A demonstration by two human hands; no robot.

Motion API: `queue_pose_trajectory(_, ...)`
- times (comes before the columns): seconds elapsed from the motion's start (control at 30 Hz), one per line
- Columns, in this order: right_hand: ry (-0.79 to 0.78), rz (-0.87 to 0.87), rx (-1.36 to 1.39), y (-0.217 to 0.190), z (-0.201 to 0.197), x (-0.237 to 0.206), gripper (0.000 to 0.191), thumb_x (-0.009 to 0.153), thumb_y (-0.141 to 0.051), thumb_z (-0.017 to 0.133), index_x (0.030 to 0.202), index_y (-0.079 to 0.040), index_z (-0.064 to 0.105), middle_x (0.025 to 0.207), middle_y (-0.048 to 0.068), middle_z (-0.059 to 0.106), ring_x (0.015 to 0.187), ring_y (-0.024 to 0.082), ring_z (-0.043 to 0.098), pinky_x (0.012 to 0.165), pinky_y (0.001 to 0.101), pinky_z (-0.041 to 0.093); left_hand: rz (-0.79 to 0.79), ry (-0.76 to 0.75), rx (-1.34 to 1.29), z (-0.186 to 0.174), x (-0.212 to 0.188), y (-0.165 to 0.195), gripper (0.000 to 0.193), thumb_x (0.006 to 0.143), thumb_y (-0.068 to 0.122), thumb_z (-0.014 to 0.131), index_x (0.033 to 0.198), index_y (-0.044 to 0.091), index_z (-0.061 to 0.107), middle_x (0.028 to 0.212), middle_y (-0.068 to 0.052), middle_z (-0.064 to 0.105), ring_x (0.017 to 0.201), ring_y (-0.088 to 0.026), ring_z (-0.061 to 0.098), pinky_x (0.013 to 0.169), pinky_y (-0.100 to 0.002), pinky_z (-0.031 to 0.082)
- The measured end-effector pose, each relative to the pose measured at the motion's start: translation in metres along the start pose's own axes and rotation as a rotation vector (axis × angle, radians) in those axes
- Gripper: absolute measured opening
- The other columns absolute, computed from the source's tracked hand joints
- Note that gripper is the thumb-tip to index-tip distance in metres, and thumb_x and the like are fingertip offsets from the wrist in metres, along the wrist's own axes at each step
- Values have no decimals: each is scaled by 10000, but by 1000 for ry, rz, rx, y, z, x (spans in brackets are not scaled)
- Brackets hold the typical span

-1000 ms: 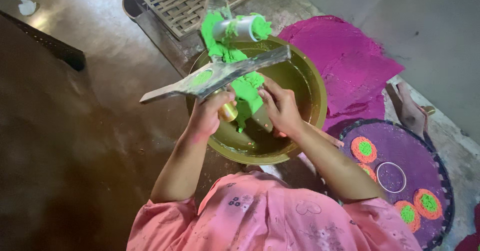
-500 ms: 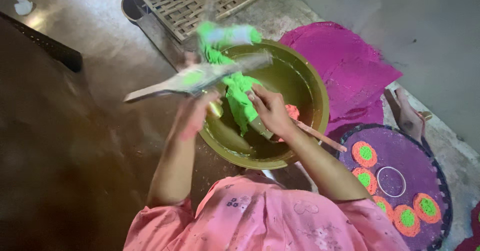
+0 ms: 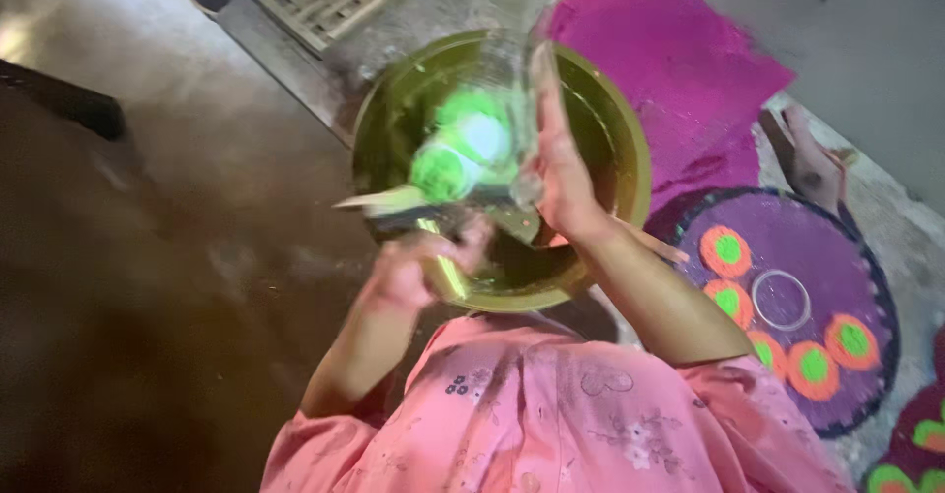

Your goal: The person presses green and orange dough-like material into a wooden hand mold, trims excess material by hand, and ejects formed ring shapes onto purple boards arranged on the worktable. They repeat the molding cycle, filling boards with green and orange decorative rings.

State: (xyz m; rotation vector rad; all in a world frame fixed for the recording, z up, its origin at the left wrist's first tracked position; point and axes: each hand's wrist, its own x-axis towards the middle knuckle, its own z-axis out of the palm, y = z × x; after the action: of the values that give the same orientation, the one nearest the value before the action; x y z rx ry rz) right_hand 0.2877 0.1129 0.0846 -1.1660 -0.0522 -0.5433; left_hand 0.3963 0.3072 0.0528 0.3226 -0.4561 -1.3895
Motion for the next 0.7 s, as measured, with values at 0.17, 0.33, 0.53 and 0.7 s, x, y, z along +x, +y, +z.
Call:
queue_pose_trajectory(0.17, 71, -135, 62, -101, 37, -53, 864, 1023, -471, 644, 1647, -279, 80, 1646, 266, 336, 1226, 402, 625, 887, 516, 605, -87, -143, 337, 63, 26, -34, 503, 826, 110, 713, 1296, 32, 553, 1151, -114, 666, 1079, -218, 661, 935, -374, 548)
queue_pose_trajectory(0.33, 49, -242, -777, -176, 24, -116, 653, 1042, -362, 605, 1577, -143, 302, 1611, 274, 384, 1249, 448, 647, 912, 499, 643, 49, -242, 1439, 94, 39, -26, 285, 860, 248, 805, 1061, 87, 683, 909, -51, 719, 818, -186, 722, 741, -334, 582)
queue_pose_trajectory(0.53, -175, -602, -1399, -183, 37, -201, 575, 971, -267, 516, 1537, -253, 412, 1353, 242, 635, 1207, 466, 683, 942, 477, 630, -23, -387, 1530, 128, 44, -68, 369, 757, 274, 827, 1027, 91, 652, 846, -92, 698, 792, -298, 706, 665, -402, 531)
queue_pose_trajectory(0.7, 17, -521, -1385, -174, 31, -251, 627, 958, -288, 527, 1565, -243, 376, 1364, 267, 617, 1206, 497, 681, 954, 518, 640, -140, -569, 1546, 148, 53, -112, 379, 754, 267, 816, 1055, 100, 660, 885, -101, 708, 812, -313, 713, 676, -432, 531)
